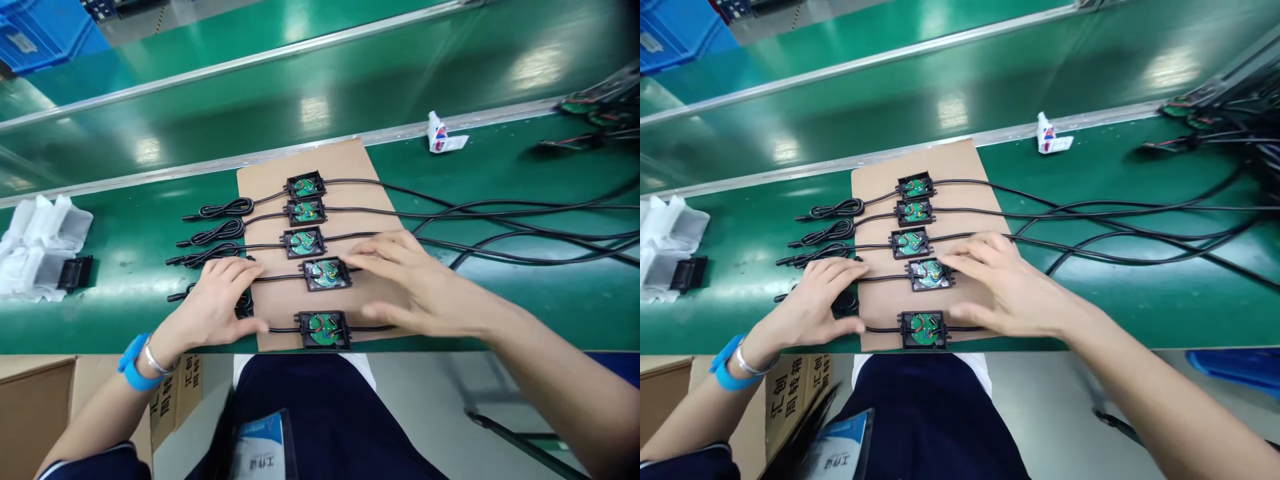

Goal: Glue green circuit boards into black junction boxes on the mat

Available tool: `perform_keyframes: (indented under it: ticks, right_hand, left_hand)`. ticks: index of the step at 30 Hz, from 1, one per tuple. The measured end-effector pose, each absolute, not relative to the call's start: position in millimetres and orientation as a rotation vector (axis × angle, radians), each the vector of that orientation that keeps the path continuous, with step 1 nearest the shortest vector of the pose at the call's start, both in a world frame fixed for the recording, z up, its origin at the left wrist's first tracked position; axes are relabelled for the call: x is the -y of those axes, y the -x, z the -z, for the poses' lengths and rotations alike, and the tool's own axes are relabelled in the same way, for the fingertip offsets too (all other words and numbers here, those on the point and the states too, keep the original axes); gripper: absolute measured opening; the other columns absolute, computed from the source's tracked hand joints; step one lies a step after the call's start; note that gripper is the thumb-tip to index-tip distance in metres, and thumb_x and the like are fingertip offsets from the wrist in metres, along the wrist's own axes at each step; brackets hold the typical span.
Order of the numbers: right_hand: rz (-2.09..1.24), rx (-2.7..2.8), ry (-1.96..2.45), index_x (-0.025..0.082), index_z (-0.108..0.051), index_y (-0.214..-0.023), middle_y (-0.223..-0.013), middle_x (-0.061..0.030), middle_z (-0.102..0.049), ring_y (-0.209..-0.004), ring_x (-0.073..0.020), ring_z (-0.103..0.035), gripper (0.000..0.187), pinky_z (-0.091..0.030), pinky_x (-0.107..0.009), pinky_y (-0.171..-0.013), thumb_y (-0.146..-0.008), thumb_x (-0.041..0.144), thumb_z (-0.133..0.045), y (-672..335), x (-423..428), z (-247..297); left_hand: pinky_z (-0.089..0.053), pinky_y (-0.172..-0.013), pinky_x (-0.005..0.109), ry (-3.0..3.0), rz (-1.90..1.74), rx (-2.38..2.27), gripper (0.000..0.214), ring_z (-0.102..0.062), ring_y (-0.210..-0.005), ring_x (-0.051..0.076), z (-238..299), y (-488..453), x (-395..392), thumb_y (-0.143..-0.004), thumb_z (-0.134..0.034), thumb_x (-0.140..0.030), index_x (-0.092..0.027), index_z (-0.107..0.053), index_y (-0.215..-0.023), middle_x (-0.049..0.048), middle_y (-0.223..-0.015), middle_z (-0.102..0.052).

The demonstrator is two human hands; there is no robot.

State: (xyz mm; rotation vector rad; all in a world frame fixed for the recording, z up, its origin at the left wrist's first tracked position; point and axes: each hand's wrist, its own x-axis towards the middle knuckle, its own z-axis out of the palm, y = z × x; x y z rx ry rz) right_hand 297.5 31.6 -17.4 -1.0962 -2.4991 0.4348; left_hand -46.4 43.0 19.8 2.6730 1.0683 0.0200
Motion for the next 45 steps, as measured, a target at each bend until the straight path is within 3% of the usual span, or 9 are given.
perform_keyframes:
  ticks: [3,9,14,21,29,32,35,39,45]
  right_hand:
    - [-0.347,2.574,1.171,0.012,-0.042,-0.149,-0.126,-0.0229,-0.057,-0.115,-0.0418,-0.049,0.108,-0.041,-0.057,-0.093,-0.070,0.081,-0.064,-323,-4,37]
    - [-0.551,2.632,1.105,0.018,-0.061,-0.125,-0.106,-0.0129,-0.068,-0.091,-0.0241,-0.065,0.036,-0.052,-0.038,-0.077,-0.097,0.038,-0.051,-325,17,41]
    - [-0.501,2.521,1.096,0.021,-0.063,-0.116,-0.093,-0.0084,-0.068,-0.073,-0.0190,-0.066,0.028,-0.051,-0.031,-0.060,-0.099,0.037,-0.046,-328,-5,0]
    - [-0.267,2.271,1.443,0.014,-0.065,-0.115,-0.103,-0.0137,-0.061,-0.091,-0.0237,-0.063,0.042,-0.052,-0.037,-0.081,-0.097,0.048,-0.047,-319,-129,21]
    - [-0.250,2.462,1.655,0.016,-0.042,-0.150,-0.137,-0.0250,-0.051,-0.122,-0.0457,-0.046,0.105,-0.042,-0.059,-0.091,-0.066,0.072,-0.070,-367,-150,54]
    - [-0.259,2.524,1.723,0.009,-0.052,-0.139,-0.113,-0.0218,-0.064,-0.105,-0.0367,-0.057,0.061,-0.045,-0.049,-0.086,-0.089,0.045,-0.050,-387,-137,57]
    - [-0.207,2.577,1.718,0.010,-0.063,-0.109,-0.097,-0.0152,-0.063,-0.083,-0.0266,-0.061,0.032,-0.045,-0.038,-0.075,-0.084,0.017,-0.044,-391,-126,56]
    - [-0.080,2.456,1.897,0.015,-0.064,-0.097,-0.099,-0.0094,-0.062,-0.056,-0.0147,-0.052,0.022,-0.035,-0.031,-0.058,-0.078,0.012,-0.053,-404,-130,34]
    - [0.145,2.020,2.066,0.013,-0.074,-0.079,-0.080,-0.0048,-0.070,-0.070,-0.0108,-0.060,0.011,-0.029,-0.031,-0.065,-0.081,0.022,-0.068,-459,-200,-55]
  left_hand:
    - [-0.032,-0.108,0.061,-2.715,0.079,-1.023,0.112,-0.036,-0.136,0.044,-14,66,-36,-0.067,-0.073,-0.075,-0.018,-0.031,-0.153,0.0180,-0.149,-0.047]
    - [-0.050,-0.094,0.049,-2.686,0.080,-1.190,0.065,-0.055,-0.111,0.033,-3,61,-33,-0.083,-0.069,-0.041,-0.015,-0.046,-0.137,0.0198,-0.129,-0.053]
    - [-0.055,-0.082,0.038,-2.628,0.089,-1.183,0.030,-0.060,-0.097,0.024,-35,54,-37,-0.079,-0.056,-0.016,-0.022,-0.056,-0.108,0.0082,-0.109,-0.060]
    - [-0.051,-0.087,0.038,-2.639,-0.065,-1.520,0.031,-0.062,-0.100,0.025,-57,41,-151,-0.081,-0.061,-0.031,-0.020,-0.061,-0.110,0.0076,-0.109,-0.063]
    - [-0.026,-0.113,0.064,-2.573,0.355,-1.513,0.149,-0.026,-0.144,0.050,-21,84,-165,-0.041,-0.085,-0.071,-0.012,-0.013,-0.157,0.0293,-0.156,-0.027]
    - [-0.039,-0.109,0.050,-2.579,0.301,-1.518,0.110,-0.049,-0.132,0.040,-19,86,-158,-0.063,-0.078,-0.056,-0.011,-0.029,-0.151,0.0227,-0.140,-0.051]
    - [-0.050,-0.094,0.040,-2.558,0.286,-1.536,0.064,-0.063,-0.113,0.032,-20,77,-155,-0.074,-0.063,-0.036,-0.015,-0.050,-0.133,0.0150,-0.122,-0.065]
    - [-0.053,-0.084,0.041,-2.599,0.337,-1.561,0.052,-0.068,-0.103,0.032,-29,85,-165,-0.073,-0.056,-0.030,-0.021,-0.054,-0.124,0.0099,-0.116,-0.069]
    - [-0.053,-0.079,0.043,-2.724,0.304,-1.754,0.046,-0.068,-0.096,0.033,-71,146,-238,-0.076,-0.057,-0.041,-0.023,-0.053,-0.118,0.0073,-0.106,-0.071]
